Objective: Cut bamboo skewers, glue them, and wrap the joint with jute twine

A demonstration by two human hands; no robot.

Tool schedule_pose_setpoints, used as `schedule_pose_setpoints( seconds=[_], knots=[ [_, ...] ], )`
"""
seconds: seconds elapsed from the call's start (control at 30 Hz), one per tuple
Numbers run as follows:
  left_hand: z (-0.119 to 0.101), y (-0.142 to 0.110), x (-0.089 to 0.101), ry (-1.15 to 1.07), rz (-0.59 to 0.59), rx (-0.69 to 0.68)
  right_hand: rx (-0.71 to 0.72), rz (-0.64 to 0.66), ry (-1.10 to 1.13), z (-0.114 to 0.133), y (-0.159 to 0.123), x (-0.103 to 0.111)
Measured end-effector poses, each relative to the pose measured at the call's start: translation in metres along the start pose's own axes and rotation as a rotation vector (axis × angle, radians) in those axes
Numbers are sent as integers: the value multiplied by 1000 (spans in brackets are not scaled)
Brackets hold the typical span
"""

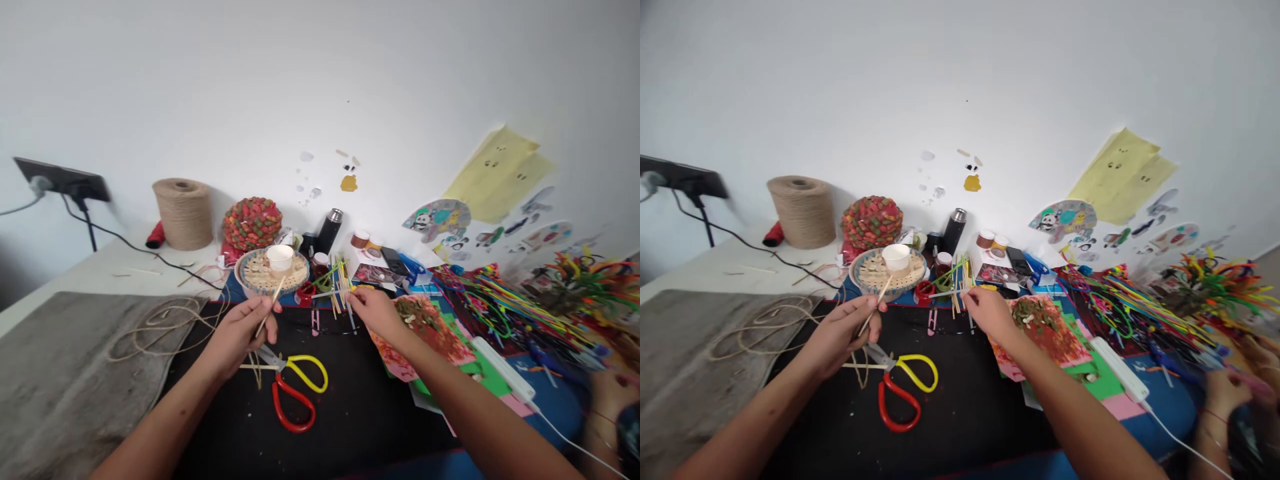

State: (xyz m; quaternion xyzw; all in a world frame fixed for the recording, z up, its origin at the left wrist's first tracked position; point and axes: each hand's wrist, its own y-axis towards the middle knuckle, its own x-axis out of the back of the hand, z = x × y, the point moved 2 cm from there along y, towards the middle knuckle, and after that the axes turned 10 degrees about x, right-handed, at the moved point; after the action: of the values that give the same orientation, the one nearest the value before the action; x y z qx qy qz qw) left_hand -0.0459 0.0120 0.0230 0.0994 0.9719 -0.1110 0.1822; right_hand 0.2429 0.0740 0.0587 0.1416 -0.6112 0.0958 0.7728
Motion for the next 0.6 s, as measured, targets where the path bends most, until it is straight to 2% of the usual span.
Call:
schedule_pose_setpoints(
  seconds=[0.17,0.23,0.3,0.47,0.6],
  knots=[
    [7,5,1,60,18,7,176,39,360,59,-14,-35],
    [10,6,2,96,-6,-3,159,3,751,78,-13,-50],
    [11,6,3,176,-60,-50,154,-19,982,92,-10,-62],
    [12,2,2,454,-177,-239,156,66,1292,113,0,-76],
    [15,2,2,442,-203,-270,155,125,1427,120,8,-80]
  ],
)
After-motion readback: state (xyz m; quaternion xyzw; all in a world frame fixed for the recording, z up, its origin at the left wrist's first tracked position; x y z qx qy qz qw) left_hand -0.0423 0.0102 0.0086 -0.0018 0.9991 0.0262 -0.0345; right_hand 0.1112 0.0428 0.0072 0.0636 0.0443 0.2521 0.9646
